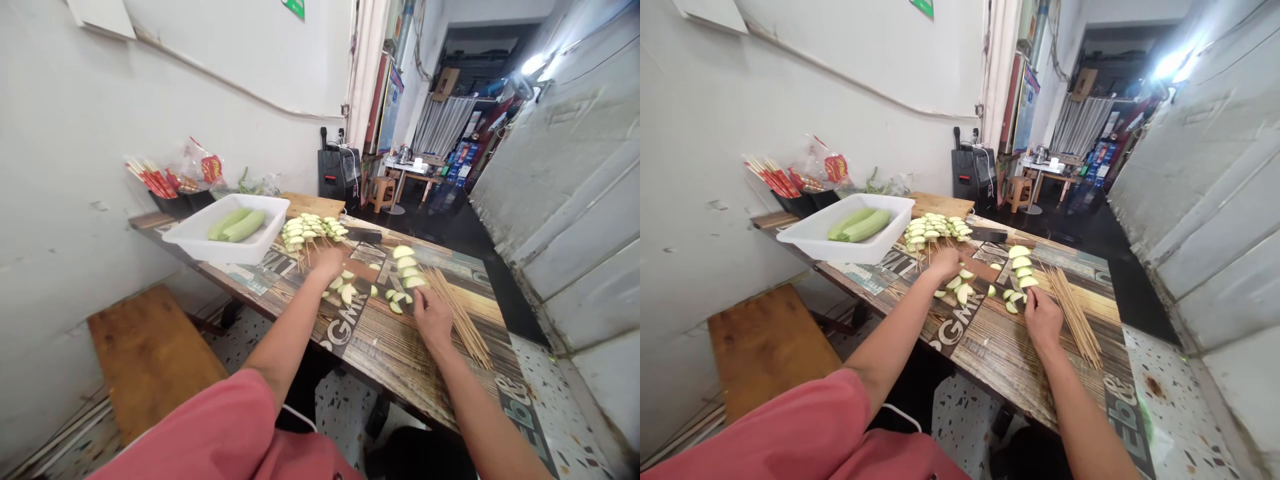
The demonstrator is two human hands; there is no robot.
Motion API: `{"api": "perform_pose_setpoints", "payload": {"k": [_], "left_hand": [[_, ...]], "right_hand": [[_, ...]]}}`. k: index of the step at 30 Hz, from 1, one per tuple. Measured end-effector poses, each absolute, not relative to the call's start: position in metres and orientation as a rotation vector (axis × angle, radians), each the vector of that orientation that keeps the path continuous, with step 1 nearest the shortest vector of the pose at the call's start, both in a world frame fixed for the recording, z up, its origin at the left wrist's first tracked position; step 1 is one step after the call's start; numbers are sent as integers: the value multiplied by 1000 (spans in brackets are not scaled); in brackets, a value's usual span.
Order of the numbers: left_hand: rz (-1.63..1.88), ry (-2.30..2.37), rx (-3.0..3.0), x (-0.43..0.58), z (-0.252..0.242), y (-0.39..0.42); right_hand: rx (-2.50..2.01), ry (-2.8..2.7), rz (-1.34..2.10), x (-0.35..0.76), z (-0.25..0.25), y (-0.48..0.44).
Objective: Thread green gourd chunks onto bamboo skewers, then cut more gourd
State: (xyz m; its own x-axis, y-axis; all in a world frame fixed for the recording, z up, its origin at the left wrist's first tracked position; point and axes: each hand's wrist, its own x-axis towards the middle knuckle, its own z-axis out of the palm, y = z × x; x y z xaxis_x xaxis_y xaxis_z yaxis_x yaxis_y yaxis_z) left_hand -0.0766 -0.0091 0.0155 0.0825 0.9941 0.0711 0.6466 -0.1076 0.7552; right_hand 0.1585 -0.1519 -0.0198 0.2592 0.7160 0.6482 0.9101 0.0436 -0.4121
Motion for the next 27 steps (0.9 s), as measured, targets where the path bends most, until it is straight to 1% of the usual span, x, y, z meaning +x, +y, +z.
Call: {"api": "perform_pose_setpoints", "payload": {"k": [3,6,9,11,13,16,21,24,27], "left_hand": [[923,1348,1801,-65,17,-9],[993,1058,1534,-43,18,-9],[1003,896,1256,-23,14,-7],[982,839,1187,-17,8,-4],[935,813,1244,-14,1,-4],[852,846,1501,-12,-7,-8],[818,935,1748,2,-7,-21],[846,1018,1817,11,-9,-30],[932,1086,1713,20,-16,-39]], "right_hand": [[-1717,-1500,-288,158,-20,-152],[-1721,-1506,-285,158,-21,-152],[-1744,-1517,-285,159,-22,-152],[-1748,-1520,-281,159,-23,-152],[-1737,-1523,-281,159,-23,-152],[-1747,-1511,-309,161,-23,-154],[-1718,-1531,-368,166,-26,-159],[-1655,-1604,-293,160,-20,-152],[-1690,-1766,-186,138,1,-126]]}}
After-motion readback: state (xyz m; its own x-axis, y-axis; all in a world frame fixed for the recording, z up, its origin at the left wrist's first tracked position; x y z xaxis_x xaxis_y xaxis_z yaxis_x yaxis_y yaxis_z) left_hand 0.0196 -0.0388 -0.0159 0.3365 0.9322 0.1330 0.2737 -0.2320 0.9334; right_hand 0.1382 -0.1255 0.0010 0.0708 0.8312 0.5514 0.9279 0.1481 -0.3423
